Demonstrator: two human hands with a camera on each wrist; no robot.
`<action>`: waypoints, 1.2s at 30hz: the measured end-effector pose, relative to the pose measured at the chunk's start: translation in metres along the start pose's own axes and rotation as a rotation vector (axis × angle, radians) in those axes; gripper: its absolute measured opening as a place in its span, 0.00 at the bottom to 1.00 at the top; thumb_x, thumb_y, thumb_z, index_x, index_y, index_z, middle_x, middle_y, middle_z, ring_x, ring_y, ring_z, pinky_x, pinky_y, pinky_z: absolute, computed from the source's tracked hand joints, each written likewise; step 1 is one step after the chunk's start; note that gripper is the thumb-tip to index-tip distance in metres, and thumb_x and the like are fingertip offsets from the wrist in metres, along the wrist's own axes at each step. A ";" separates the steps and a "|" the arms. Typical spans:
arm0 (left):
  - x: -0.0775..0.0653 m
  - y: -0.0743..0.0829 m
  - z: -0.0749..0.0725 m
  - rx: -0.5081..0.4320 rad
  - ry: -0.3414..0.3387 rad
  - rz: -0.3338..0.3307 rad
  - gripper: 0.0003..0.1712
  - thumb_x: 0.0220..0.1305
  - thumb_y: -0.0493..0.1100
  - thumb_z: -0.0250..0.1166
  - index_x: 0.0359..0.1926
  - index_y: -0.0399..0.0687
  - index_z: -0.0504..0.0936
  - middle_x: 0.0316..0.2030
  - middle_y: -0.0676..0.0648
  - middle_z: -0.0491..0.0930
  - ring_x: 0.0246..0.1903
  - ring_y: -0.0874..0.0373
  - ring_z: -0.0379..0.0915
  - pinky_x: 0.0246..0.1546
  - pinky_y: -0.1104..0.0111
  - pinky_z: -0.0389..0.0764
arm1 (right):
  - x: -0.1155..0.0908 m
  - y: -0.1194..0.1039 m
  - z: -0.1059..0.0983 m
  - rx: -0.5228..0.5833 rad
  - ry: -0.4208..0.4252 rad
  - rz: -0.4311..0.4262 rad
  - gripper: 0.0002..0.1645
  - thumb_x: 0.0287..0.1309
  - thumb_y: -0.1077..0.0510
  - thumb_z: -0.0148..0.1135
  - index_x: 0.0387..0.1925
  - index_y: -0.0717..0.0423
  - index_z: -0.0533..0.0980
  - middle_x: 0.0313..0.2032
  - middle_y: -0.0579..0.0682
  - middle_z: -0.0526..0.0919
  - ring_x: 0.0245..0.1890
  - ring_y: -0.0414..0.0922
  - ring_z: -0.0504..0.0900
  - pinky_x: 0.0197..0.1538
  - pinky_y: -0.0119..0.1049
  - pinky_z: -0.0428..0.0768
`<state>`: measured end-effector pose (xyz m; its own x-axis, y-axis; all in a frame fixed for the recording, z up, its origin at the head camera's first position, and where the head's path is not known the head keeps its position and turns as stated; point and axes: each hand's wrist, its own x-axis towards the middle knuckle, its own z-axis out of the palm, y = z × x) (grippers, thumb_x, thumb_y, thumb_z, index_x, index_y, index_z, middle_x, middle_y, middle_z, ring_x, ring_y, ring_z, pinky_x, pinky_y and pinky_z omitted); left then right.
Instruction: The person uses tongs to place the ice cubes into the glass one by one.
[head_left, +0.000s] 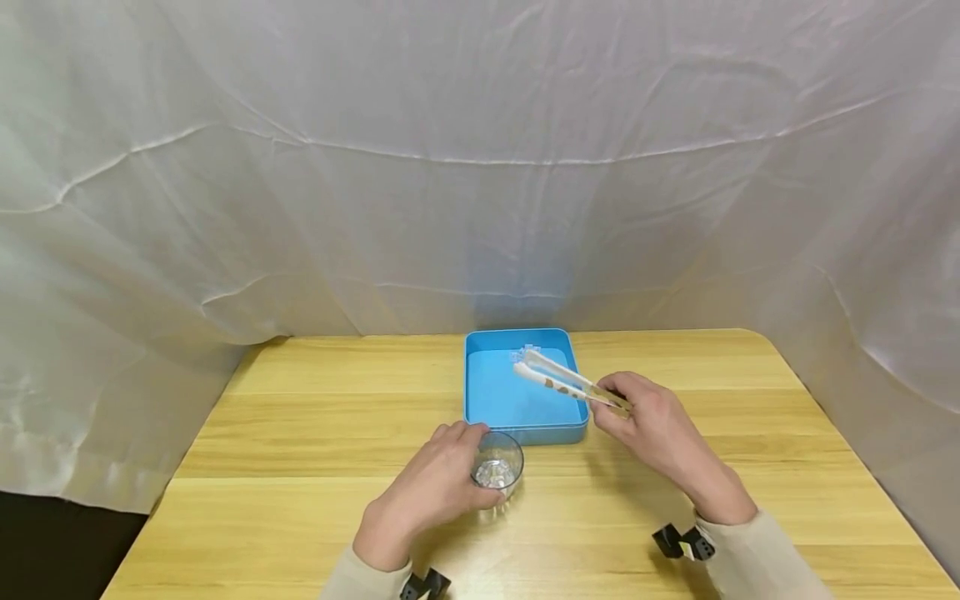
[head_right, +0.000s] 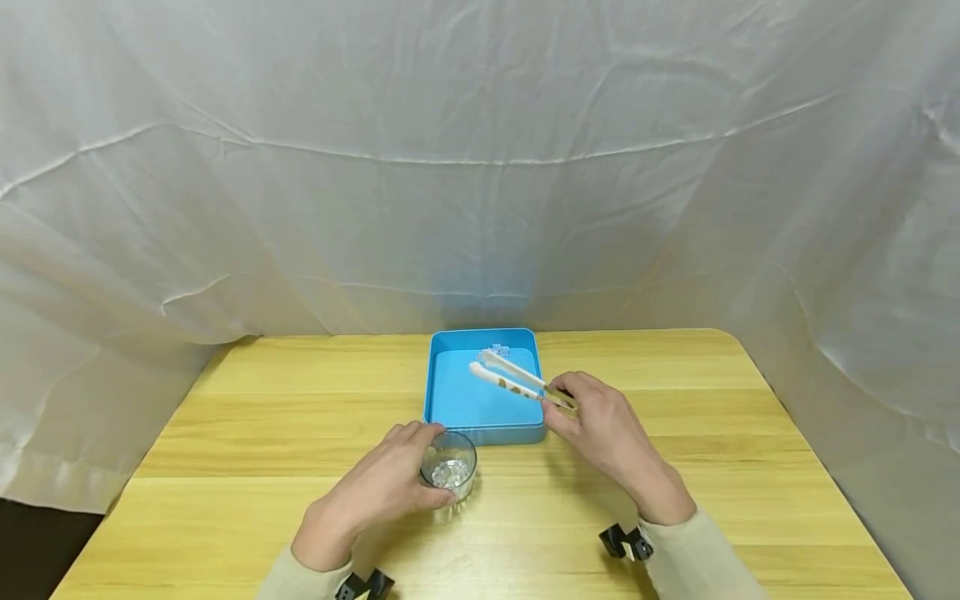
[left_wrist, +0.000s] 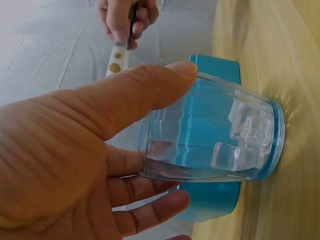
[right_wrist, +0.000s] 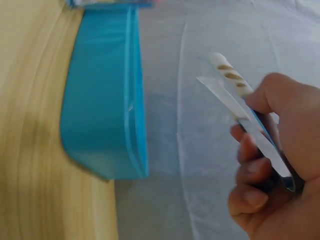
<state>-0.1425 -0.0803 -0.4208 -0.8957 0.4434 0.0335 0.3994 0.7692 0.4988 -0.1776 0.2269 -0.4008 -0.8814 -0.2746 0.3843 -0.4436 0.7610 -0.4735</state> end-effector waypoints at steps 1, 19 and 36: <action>0.000 0.000 0.000 0.000 0.000 -0.001 0.48 0.52 0.55 0.83 0.69 0.39 0.74 0.61 0.40 0.80 0.60 0.46 0.75 0.62 0.51 0.81 | 0.002 0.003 0.002 -0.012 0.022 0.006 0.08 0.66 0.59 0.68 0.44 0.58 0.83 0.35 0.47 0.84 0.29 0.41 0.75 0.32 0.35 0.77; 0.003 0.003 0.002 0.003 -0.018 -0.008 0.49 0.53 0.57 0.82 0.70 0.40 0.73 0.61 0.41 0.79 0.59 0.47 0.74 0.59 0.53 0.82 | 0.053 0.035 0.015 -0.235 -0.101 0.047 0.10 0.68 0.54 0.61 0.37 0.58 0.80 0.28 0.48 0.77 0.27 0.46 0.73 0.32 0.39 0.73; 0.001 0.001 0.003 -0.018 -0.022 -0.012 0.49 0.53 0.57 0.82 0.70 0.41 0.73 0.62 0.41 0.79 0.60 0.47 0.74 0.60 0.53 0.82 | 0.080 0.035 0.037 -0.345 -0.175 -0.067 0.15 0.63 0.57 0.66 0.24 0.53 0.70 0.20 0.47 0.67 0.20 0.45 0.68 0.23 0.35 0.64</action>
<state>-0.1424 -0.0779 -0.4229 -0.8956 0.4448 0.0083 0.3853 0.7662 0.5142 -0.2699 0.2094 -0.4157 -0.8800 -0.4036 0.2502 -0.4464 0.8829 -0.1458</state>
